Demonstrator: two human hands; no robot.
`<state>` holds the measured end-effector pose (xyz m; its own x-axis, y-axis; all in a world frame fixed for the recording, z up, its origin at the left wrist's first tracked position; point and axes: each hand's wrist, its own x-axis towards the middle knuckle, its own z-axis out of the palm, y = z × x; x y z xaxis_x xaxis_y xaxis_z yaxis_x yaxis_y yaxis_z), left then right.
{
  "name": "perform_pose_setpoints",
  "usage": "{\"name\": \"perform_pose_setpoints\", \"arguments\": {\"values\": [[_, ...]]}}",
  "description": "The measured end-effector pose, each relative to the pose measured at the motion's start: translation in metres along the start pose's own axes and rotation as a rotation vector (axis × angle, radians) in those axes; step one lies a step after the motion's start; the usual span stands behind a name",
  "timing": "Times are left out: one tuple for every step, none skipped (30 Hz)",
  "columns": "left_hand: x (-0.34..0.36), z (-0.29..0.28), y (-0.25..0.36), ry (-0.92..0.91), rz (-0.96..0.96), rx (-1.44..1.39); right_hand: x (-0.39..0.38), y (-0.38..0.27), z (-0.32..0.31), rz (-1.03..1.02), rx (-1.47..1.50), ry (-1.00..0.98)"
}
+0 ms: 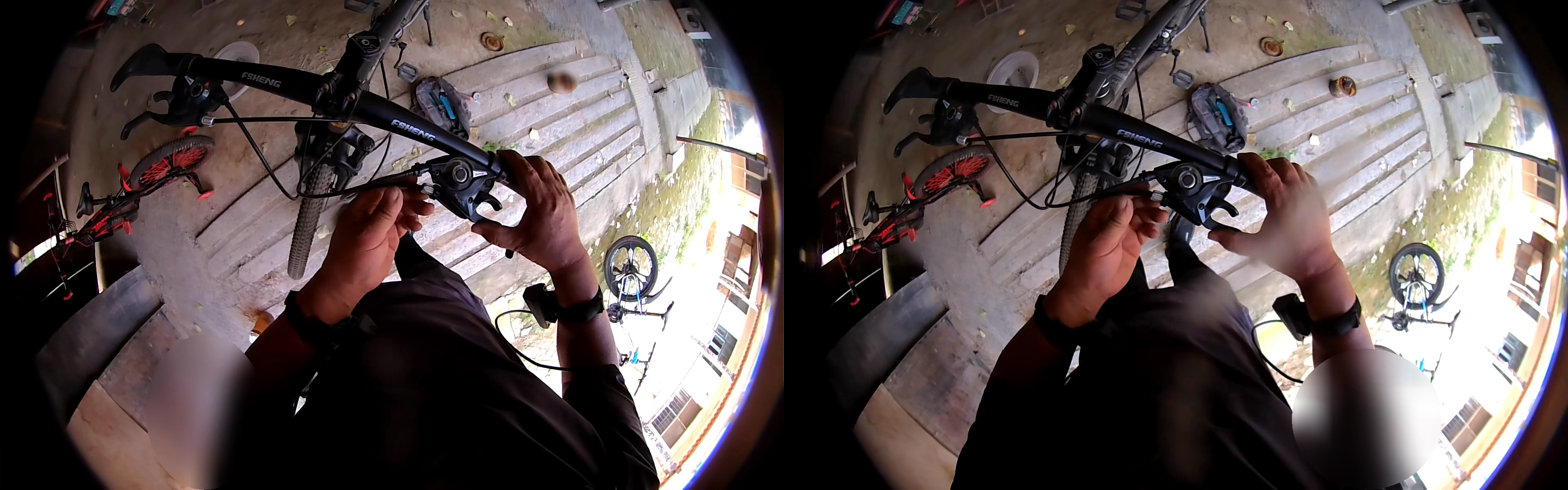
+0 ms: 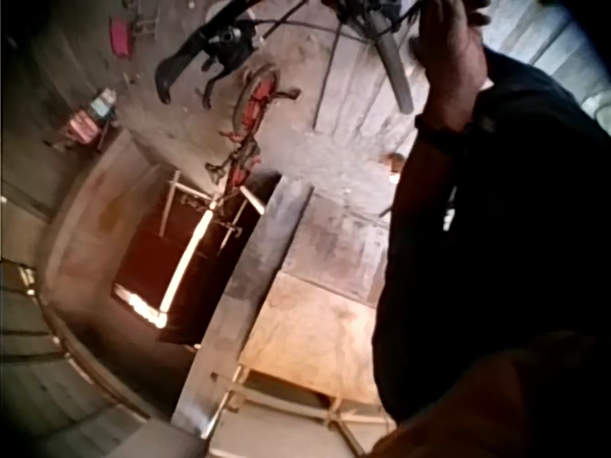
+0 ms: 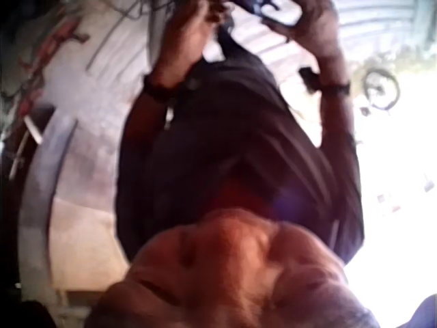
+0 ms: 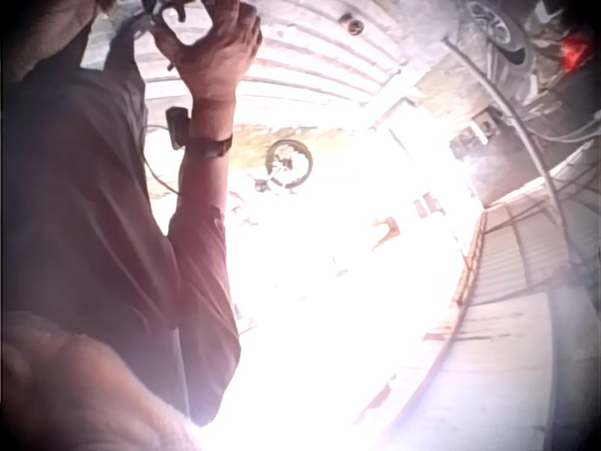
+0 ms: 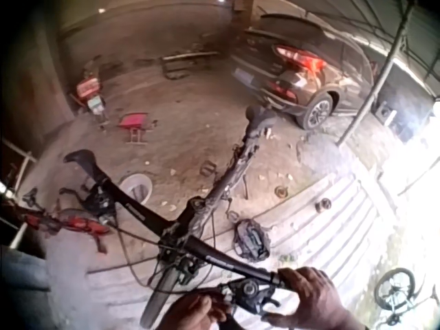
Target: The person adjusts the brake cable on a black mountain bike, routing it along the handlebar and securing it with a zip tie. They then move to a red bicycle, briefly hold its handlebar, and return to the black bike to continue tightening the cable near the shifter.
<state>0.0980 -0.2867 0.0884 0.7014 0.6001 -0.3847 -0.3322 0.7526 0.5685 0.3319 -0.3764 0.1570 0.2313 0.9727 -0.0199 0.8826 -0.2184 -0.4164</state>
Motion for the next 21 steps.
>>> {"name": "perform_pose_setpoints", "arguments": {"values": [[0.002,0.003,0.001,0.027,-0.005,-0.024,0.000,0.000,-0.001,0.008,0.013,-0.007],[0.004,0.004,0.001,0.015,0.015,0.004,0.001,-0.001,-0.002,0.016,0.025,-0.013],[0.007,0.004,0.002,0.004,0.035,0.032,0.001,-0.002,-0.003,0.025,0.038,-0.021],[0.009,0.004,0.003,-0.008,0.055,0.059,0.002,-0.001,-0.002,0.021,0.049,-0.015],[0.011,0.004,0.004,-0.002,0.069,0.090,0.002,-0.001,-0.002,0.016,0.061,-0.010],[0.012,0.004,0.004,0.001,0.082,0.121,0.002,0.000,-0.001,0.013,0.072,-0.003],[0.014,0.004,0.004,0.005,0.096,0.152,0.002,-0.001,-0.001,0.026,0.069,-0.011],[0.015,0.003,0.003,0.006,0.116,0.167,0.002,-0.003,-0.002,0.039,0.067,-0.020],[0.015,0.002,0.002,0.009,0.136,0.181,0.003,-0.004,-0.003,0.052,0.066,-0.030],[0.016,0.002,0.001,0.012,0.155,0.196,0.003,-0.004,-0.004,0.051,0.055,-0.033],[0.017,0.002,0.003,-0.010,0.147,0.197,0.004,-0.005,-0.005,0.050,0.045,-0.037],[0.017,0.003,0.007,-0.032,0.137,0.197,0.003,-0.004,-0.006,0.051,0.034,-0.041],[0.018,0.004,0.009,-0.054,0.127,0.197,0.003,-0.004,-0.006,0.053,0.037,-0.040],[0.018,0.005,0.011,-0.073,0.100,0.227,0.003,-0.003,-0.006,0.055,0.041,-0.040],[0.018,0.006,0.013,-0.092,0.077,0.257,0.003,-0.003,-0.005,0.054,0.044,-0.038],[0.018,0.006,0.013,-0.112,0.053,0.287,0.002,-0.002,-0.004,0.046,0.044,-0.024],[0.018,0.004,0.013,-0.113,0.056,0.296,0.002,-0.001,-0.002,0.038,0.044,-0.010],[0.018,0.005,0.014,-0.119,0.044,0.305,0.002,-0.001,-0.002,0.026,0.043,0.005],[0.018,0.005,0.016,-0.124,0.031,0.314,0.002,-0.002,-0.003,0.027,0.043,0.001],[0.017,0.006,0.017,-0.129,0.018,0.324,0.002,-0.003,-0.003,0.028,0.044,-0.002],[0.017,0.006,0.017,-0.136,0.014,0.324,0.002,-0.004,-0.004,0.029,0.042,-0.006]]}}
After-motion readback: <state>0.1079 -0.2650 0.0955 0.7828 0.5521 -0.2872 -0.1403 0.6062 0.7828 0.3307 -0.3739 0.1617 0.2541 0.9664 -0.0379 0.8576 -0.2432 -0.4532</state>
